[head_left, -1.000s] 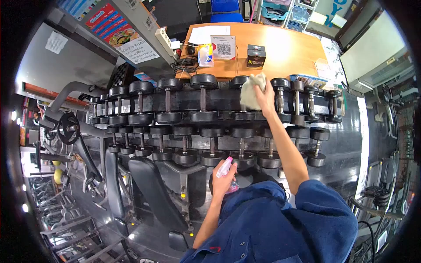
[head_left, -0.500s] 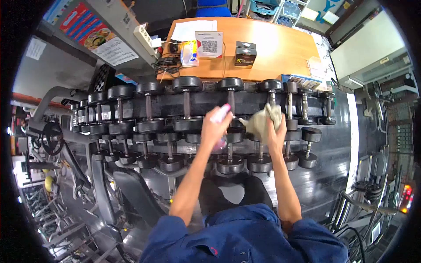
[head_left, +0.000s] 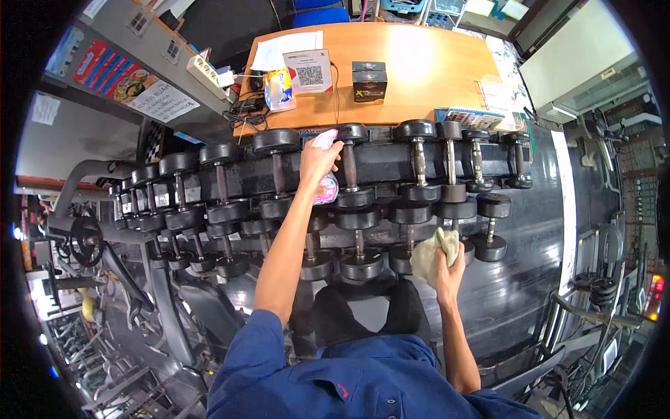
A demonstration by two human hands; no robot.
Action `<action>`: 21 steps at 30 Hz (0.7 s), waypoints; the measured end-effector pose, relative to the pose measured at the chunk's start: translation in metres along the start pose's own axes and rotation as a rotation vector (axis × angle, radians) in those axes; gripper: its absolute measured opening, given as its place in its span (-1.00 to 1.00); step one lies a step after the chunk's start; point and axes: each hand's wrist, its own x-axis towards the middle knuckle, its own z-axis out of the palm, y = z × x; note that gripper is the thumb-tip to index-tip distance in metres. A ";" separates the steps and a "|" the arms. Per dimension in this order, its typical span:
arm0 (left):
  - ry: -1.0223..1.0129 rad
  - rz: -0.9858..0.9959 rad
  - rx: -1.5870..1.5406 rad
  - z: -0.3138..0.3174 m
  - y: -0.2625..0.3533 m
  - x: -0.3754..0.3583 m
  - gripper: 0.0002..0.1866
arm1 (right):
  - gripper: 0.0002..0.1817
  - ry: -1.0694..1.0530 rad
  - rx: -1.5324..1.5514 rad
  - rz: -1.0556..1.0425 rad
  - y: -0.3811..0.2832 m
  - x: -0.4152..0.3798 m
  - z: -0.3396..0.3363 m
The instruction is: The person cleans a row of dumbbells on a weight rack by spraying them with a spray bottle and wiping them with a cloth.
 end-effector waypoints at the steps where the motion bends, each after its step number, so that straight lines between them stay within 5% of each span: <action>1: -0.005 0.006 -0.043 -0.004 0.004 -0.010 -0.43 | -0.70 -0.022 -0.002 -0.006 -0.009 0.006 0.007; 8: -0.091 -0.011 -0.221 -0.027 -0.010 -0.118 -0.50 | -0.39 -0.120 -0.077 -0.245 -0.040 0.106 0.106; 13: -0.136 -0.091 -0.242 -0.027 -0.052 -0.216 -0.71 | -0.53 -0.161 -0.152 -0.668 -0.080 0.184 0.207; 17: -0.111 -0.248 -0.349 -0.029 -0.064 -0.282 -0.73 | -0.42 -0.246 -0.464 -0.775 -0.044 0.224 0.266; 21: -0.074 -0.364 -0.403 -0.032 -0.085 -0.324 -0.73 | -0.49 -0.308 -0.424 -0.847 -0.046 0.213 0.283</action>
